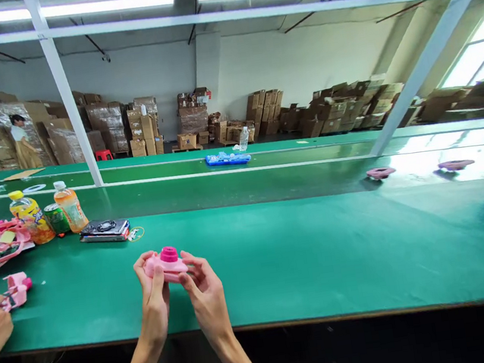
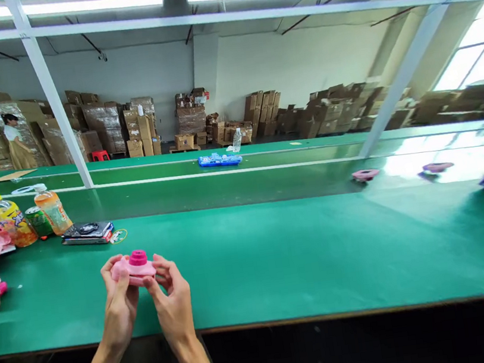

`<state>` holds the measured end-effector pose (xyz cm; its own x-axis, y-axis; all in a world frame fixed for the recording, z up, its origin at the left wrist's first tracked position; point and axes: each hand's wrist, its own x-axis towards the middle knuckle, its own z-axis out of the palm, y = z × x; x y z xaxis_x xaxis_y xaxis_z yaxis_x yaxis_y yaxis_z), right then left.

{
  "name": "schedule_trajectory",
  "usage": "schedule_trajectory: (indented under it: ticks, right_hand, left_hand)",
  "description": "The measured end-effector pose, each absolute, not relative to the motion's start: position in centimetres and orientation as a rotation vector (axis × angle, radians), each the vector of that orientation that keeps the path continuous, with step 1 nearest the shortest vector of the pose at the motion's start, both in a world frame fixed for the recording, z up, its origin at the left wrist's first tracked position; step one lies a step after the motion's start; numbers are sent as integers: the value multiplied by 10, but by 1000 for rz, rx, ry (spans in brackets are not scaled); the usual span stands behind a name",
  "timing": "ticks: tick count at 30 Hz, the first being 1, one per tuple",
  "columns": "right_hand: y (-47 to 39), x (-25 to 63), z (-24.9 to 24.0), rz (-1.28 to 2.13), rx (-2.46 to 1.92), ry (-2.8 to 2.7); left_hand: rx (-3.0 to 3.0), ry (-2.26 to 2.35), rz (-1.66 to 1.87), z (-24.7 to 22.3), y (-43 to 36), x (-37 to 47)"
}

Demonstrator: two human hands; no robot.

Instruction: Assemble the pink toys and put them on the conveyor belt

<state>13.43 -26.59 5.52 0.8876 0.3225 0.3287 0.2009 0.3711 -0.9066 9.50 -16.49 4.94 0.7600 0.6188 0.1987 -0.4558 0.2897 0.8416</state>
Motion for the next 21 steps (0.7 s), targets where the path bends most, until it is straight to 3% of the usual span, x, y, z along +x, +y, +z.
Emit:
schedule_trajectory:
  ticks: [5, 11, 16, 21]
  right_hand:
    - [-283, 155, 56, 283, -1329, -584]
    - [-302, 197, 61, 289, -1562, -764]
    - [-296, 334, 78, -140, -1947, -817]
    - [-273, 460, 72, -434, -2208, -479]
  left_hand:
    - [1232, 189, 642, 35, -169, 109]
    - [1669, 204, 663, 22, -162, 107]
    - [2562, 440, 932, -22, -91, 84]
    - [3028, 583, 932, -81, -56, 102]
